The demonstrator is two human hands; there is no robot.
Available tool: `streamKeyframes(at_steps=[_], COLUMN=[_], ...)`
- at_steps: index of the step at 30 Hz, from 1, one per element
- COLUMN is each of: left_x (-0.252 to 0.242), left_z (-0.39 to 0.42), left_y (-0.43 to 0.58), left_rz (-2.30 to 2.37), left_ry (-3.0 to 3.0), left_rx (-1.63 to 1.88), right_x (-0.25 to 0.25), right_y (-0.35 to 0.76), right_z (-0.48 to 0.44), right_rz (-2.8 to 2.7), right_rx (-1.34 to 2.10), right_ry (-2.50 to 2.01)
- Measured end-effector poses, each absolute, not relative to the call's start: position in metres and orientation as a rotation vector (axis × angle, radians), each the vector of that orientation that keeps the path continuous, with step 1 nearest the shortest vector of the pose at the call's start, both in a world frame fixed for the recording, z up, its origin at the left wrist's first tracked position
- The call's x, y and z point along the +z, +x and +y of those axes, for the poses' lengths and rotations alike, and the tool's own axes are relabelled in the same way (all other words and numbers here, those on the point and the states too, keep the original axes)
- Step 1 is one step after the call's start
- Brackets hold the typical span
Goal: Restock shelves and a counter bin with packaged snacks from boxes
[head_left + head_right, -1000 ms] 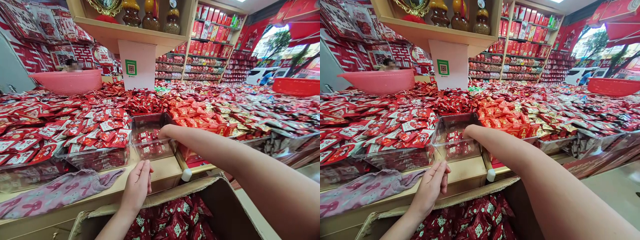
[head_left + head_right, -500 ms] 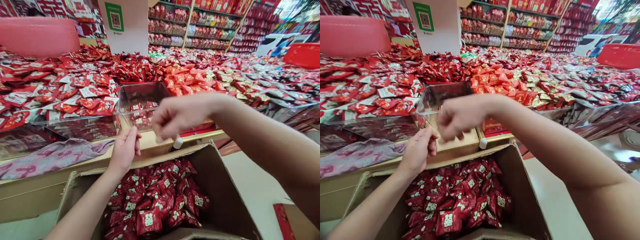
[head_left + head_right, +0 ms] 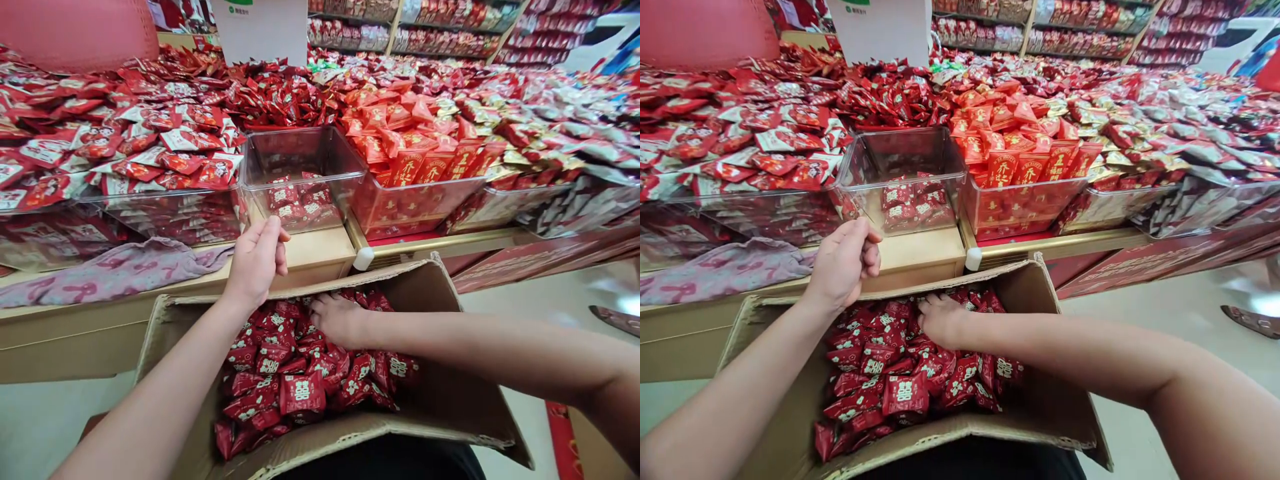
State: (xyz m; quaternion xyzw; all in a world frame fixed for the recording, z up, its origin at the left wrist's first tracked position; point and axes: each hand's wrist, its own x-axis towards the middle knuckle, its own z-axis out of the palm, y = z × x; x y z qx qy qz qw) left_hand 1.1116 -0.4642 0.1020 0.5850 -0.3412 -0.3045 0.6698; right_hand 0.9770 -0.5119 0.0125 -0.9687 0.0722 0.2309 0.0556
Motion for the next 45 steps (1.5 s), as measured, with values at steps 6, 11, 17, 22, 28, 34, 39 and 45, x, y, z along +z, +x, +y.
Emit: streamKeyframes(at_steps=[6, 11, 17, 22, 28, 34, 39, 45], left_x=[0.101, 0.103, 0.106, 0.113, 0.110, 0.106, 0.109, 0.113], left_z=[-0.464, -0.460, -0.446, -0.446, -0.451, -0.459, -0.461, -0.456], left_y=[1.111, 1.111, 1.115, 1.109, 1.106, 1.111, 1.113, 1.116], left_rz=[-0.780, -0.870, -1.135, -1.283, -0.967, -0.717, -0.570, -0.617], left_ry=[1.331, 1.294, 1.146, 1.333, 1.402, 1.209, 1.086, 0.995], left_rx=[-0.700, -0.766, -1.155, -0.997, -0.852, -0.834, -0.898, -1.115], right_x=[-0.001, 0.052, 0.129, 0.130, 0.111, 0.101, 0.096, 0.092], right_y=[0.986, 0.968, 0.955, 0.978, 0.985, 0.989, 0.992, 0.983], right_z=[-0.508, -0.519, -0.516, -0.526, -0.535, -0.531, -0.533, -0.542], right_rz=[0.349, 0.230, 0.258, 0.433, 0.550, 0.522, 0.538, 0.355], right_rx=[0.884, 0.511, -0.425, -0.808, -0.836, -0.851, -0.867, -1.041], right_ry=[-2.805, -2.579, -2.265, -2.099, -1.877, -2.058, -1.923, -2.014])
